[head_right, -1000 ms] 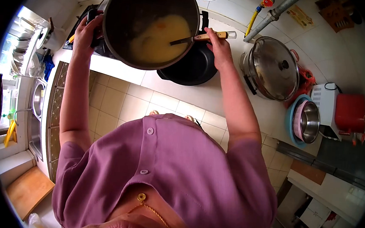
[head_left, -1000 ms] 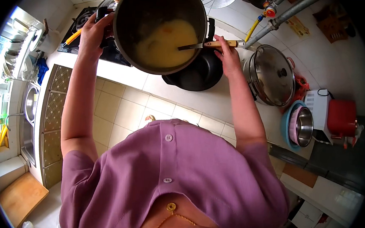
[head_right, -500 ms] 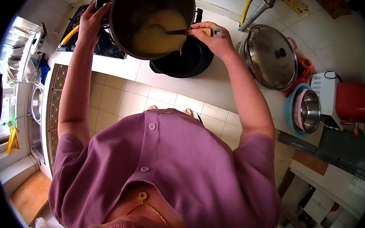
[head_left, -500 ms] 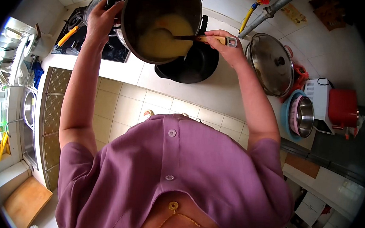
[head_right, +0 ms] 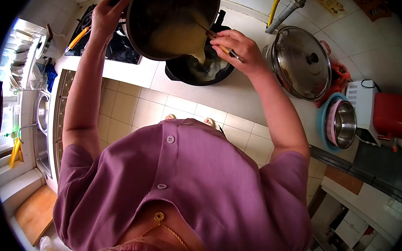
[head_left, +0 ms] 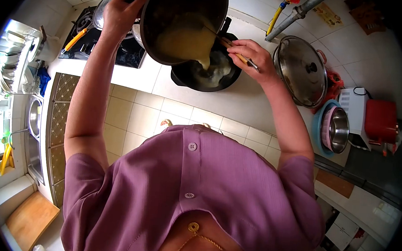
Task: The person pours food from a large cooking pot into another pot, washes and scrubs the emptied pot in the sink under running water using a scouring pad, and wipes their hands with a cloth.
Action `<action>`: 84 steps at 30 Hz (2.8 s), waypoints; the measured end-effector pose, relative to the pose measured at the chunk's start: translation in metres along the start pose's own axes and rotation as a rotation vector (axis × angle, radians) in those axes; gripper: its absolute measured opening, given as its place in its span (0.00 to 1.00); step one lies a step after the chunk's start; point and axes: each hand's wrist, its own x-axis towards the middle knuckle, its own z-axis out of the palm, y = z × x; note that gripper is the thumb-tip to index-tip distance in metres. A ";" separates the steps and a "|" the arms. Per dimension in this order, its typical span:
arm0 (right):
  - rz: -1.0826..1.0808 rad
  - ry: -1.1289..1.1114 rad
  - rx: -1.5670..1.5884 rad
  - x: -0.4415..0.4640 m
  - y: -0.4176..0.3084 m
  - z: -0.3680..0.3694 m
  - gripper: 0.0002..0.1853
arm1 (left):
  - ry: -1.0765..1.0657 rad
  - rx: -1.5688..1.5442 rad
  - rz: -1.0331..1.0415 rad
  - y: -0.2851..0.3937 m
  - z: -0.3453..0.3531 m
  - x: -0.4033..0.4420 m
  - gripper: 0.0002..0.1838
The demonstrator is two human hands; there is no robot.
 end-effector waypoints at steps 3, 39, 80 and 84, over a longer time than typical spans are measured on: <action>-0.074 0.010 -0.054 -0.003 0.004 -0.001 0.12 | 0.002 -0.038 0.048 -0.011 0.002 0.007 0.17; -0.277 -0.252 -0.336 -0.066 -0.006 -0.022 0.13 | 0.075 0.529 0.401 0.044 0.043 -0.044 0.19; -0.146 0.228 0.030 -0.041 -0.055 0.032 0.16 | 0.219 0.066 0.158 0.055 0.005 -0.061 0.13; -0.348 0.052 -0.200 -0.061 -0.049 0.025 0.16 | 0.262 0.170 0.156 0.054 -0.003 -0.061 0.13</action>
